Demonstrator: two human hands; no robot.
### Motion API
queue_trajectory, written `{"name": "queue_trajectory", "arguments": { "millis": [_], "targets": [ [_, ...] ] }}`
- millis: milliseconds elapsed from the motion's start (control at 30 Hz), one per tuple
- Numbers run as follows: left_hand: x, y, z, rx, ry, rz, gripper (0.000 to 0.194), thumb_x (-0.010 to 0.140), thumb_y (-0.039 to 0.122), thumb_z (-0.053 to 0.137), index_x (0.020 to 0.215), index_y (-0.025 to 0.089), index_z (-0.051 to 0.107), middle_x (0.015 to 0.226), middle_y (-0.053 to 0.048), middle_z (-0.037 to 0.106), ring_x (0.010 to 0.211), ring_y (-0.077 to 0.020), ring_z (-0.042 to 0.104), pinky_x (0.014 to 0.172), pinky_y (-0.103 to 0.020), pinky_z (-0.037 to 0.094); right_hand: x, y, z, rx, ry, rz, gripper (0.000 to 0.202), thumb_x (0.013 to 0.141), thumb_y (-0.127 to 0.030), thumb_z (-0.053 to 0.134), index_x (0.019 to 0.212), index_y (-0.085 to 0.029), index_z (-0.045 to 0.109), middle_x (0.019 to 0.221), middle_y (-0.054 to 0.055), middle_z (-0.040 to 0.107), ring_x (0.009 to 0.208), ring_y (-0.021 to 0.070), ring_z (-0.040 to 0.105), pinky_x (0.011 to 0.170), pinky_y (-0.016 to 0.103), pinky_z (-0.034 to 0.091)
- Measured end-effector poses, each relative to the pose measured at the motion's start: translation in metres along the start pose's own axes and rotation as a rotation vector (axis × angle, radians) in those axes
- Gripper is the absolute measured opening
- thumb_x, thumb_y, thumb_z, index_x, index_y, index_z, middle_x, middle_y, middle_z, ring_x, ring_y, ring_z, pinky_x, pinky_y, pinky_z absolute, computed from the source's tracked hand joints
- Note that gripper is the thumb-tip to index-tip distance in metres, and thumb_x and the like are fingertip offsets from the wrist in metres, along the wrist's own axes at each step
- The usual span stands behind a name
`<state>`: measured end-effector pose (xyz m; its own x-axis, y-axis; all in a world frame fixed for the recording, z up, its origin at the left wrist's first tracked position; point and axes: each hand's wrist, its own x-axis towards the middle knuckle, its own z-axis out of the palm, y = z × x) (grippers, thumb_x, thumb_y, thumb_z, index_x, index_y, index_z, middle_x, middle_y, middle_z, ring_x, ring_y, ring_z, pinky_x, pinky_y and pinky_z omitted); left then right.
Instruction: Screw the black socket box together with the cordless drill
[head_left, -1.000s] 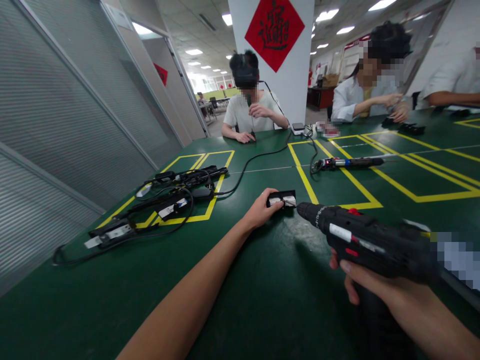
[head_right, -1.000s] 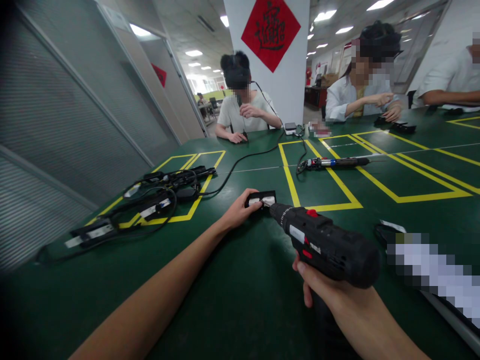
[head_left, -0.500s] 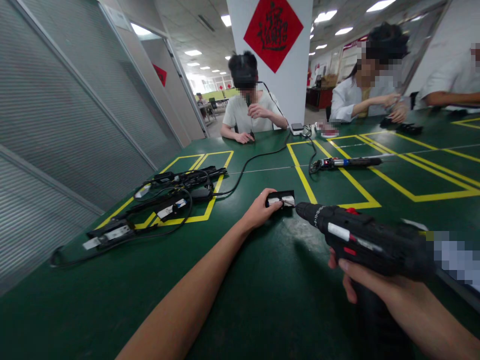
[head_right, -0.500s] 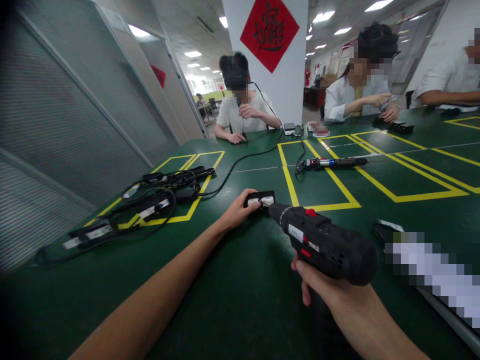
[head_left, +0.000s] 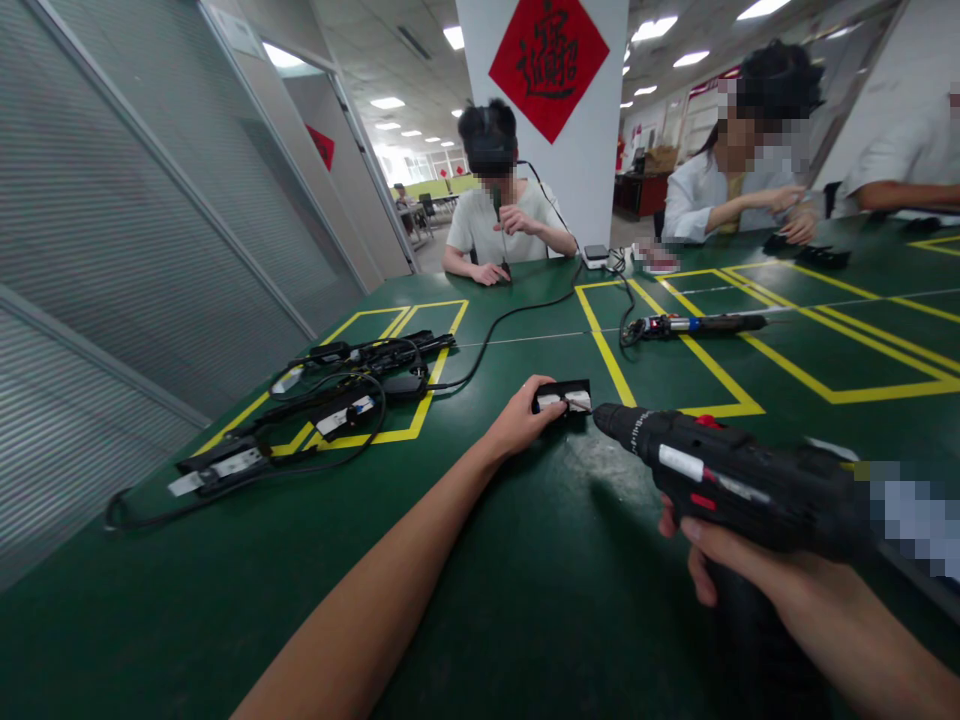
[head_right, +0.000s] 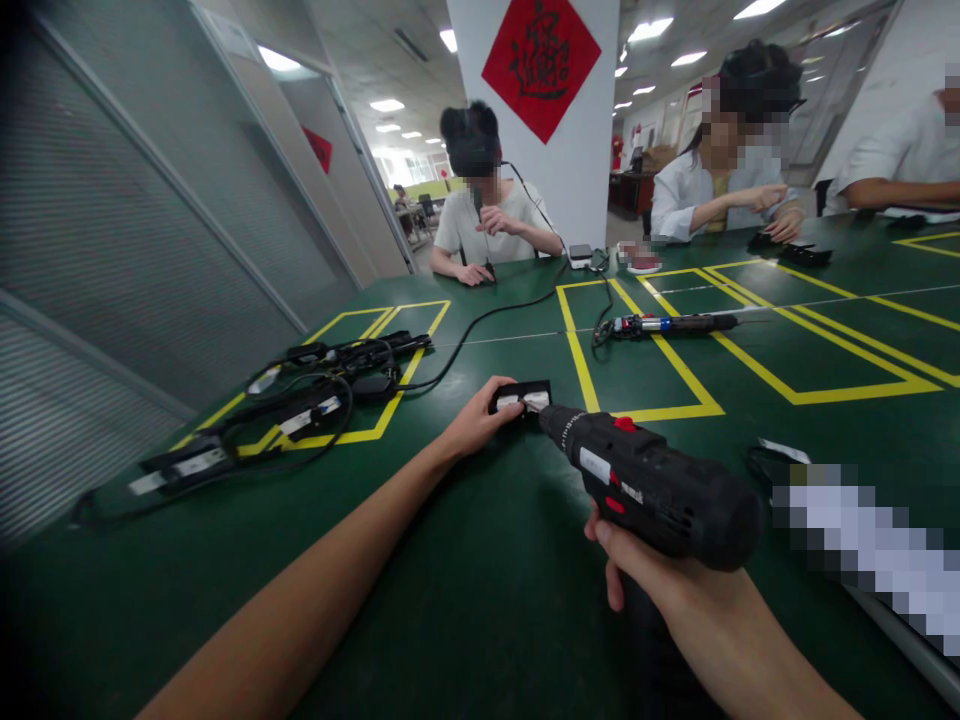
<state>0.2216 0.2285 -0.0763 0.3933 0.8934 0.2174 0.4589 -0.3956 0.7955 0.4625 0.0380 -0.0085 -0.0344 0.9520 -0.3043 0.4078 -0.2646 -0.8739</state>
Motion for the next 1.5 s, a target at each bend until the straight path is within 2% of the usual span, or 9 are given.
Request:
{"name": "queue_trajectory", "arguments": {
  "millis": [100, 267, 400, 533, 667, 900, 1100, 1300, 1500],
  "targets": [
    [0.000, 0.000, 0.000, -0.001, 0.007, 0.004, 0.043, 0.081, 0.043, 0.055, 0.116, 0.019, 0.048, 0.097, -0.004, 0.059, 0.083, -0.0170, 0.055, 0.074, -0.028, 0.045, -0.001, -0.003, 0.001, -0.023, 0.041, -0.032, 0.039, 0.082, -0.055, 0.048, 0.073, -0.025, 0.070, 0.079, 0.002, 0.071, 0.083, 0.0258, 0.064, 0.084, 0.037, 0.042],
    [-0.001, 0.001, -0.001, -0.008, 0.000, 0.013, 0.042, 0.082, 0.044, 0.055, 0.115, 0.019, 0.048, 0.099, -0.004, 0.059, 0.084, -0.0173, 0.056, 0.075, -0.029, 0.045, 0.000, -0.018, 0.007, -0.026, 0.214, -0.180, 0.026, 0.074, -0.046, 0.059, 0.068, -0.025, 0.071, 0.057, 0.000, 0.068, 0.063, 0.0224, 0.065, 0.064, 0.030, 0.051],
    [0.000, 0.000, -0.001, -0.011, -0.003, 0.014, 0.043, 0.082, 0.044, 0.054, 0.116, 0.020, 0.048, 0.098, -0.004, 0.059, 0.084, -0.0171, 0.056, 0.075, -0.029, 0.045, 0.001, -0.024, 0.012, -0.042, 0.218, -0.192, 0.024, 0.073, -0.045, 0.059, 0.070, -0.025, 0.072, 0.051, -0.001, 0.064, 0.057, 0.0205, 0.064, 0.060, 0.029, 0.051],
    [0.001, -0.002, 0.000, -0.006, 0.006, 0.012, 0.043, 0.081, 0.044, 0.055, 0.116, 0.019, 0.048, 0.097, -0.004, 0.058, 0.084, -0.0172, 0.056, 0.075, -0.029, 0.046, 0.000, -0.014, 0.009, -0.022, 0.193, -0.158, 0.025, 0.075, -0.045, 0.058, 0.072, -0.025, 0.072, 0.053, -0.001, 0.066, 0.056, 0.0200, 0.063, 0.058, 0.028, 0.050],
    [0.000, -0.002, 0.000, -0.002, 0.011, 0.025, 0.042, 0.082, 0.042, 0.055, 0.116, 0.019, 0.048, 0.099, -0.004, 0.058, 0.086, -0.0174, 0.056, 0.076, -0.029, 0.046, 0.000, -0.003, 0.001, -0.022, 0.079, -0.077, 0.031, 0.082, -0.049, 0.051, 0.075, -0.026, 0.070, 0.063, -0.001, 0.069, 0.064, 0.0203, 0.064, 0.066, 0.031, 0.048],
    [0.001, -0.001, 0.000, 0.007, 0.015, 0.027, 0.041, 0.081, 0.041, 0.055, 0.115, 0.019, 0.049, 0.100, -0.004, 0.059, 0.087, -0.0177, 0.056, 0.078, -0.029, 0.046, -0.001, -0.003, -0.001, -0.021, 0.024, -0.016, 0.049, 0.080, -0.058, 0.050, 0.048, -0.023, 0.062, 0.091, 0.004, 0.072, 0.096, 0.0295, 0.061, 0.085, 0.037, 0.041],
    [0.001, 0.000, -0.001, 0.005, 0.025, 0.031, 0.041, 0.081, 0.040, 0.055, 0.115, 0.019, 0.050, 0.101, -0.005, 0.060, 0.088, -0.0181, 0.056, 0.079, -0.030, 0.046, -0.004, -0.010, 0.002, -0.054, 0.028, 0.012, 0.049, 0.082, -0.058, 0.048, 0.049, -0.024, 0.062, 0.079, 0.003, 0.072, 0.091, 0.0315, 0.062, 0.087, 0.042, 0.037],
    [0.001, 0.001, -0.002, 0.010, 0.017, 0.023, 0.041, 0.081, 0.041, 0.055, 0.115, 0.019, 0.050, 0.100, -0.004, 0.060, 0.087, -0.0179, 0.056, 0.078, -0.030, 0.046, -0.002, -0.009, 0.000, -0.018, 0.009, -0.032, 0.050, 0.081, -0.060, 0.047, 0.049, -0.023, 0.060, 0.098, 0.004, 0.069, 0.102, 0.0319, 0.058, 0.091, 0.040, 0.036],
    [0.001, -0.001, -0.001, -0.010, 0.014, 0.009, 0.042, 0.080, 0.042, 0.056, 0.116, 0.019, 0.050, 0.100, -0.004, 0.060, 0.086, -0.0176, 0.056, 0.077, -0.030, 0.046, -0.003, -0.012, 0.000, -0.022, 0.007, -0.063, 0.049, 0.083, -0.056, 0.045, 0.049, -0.023, 0.058, 0.098, 0.003, 0.067, 0.102, 0.0308, 0.056, 0.092, 0.041, 0.033]
  ]
}}
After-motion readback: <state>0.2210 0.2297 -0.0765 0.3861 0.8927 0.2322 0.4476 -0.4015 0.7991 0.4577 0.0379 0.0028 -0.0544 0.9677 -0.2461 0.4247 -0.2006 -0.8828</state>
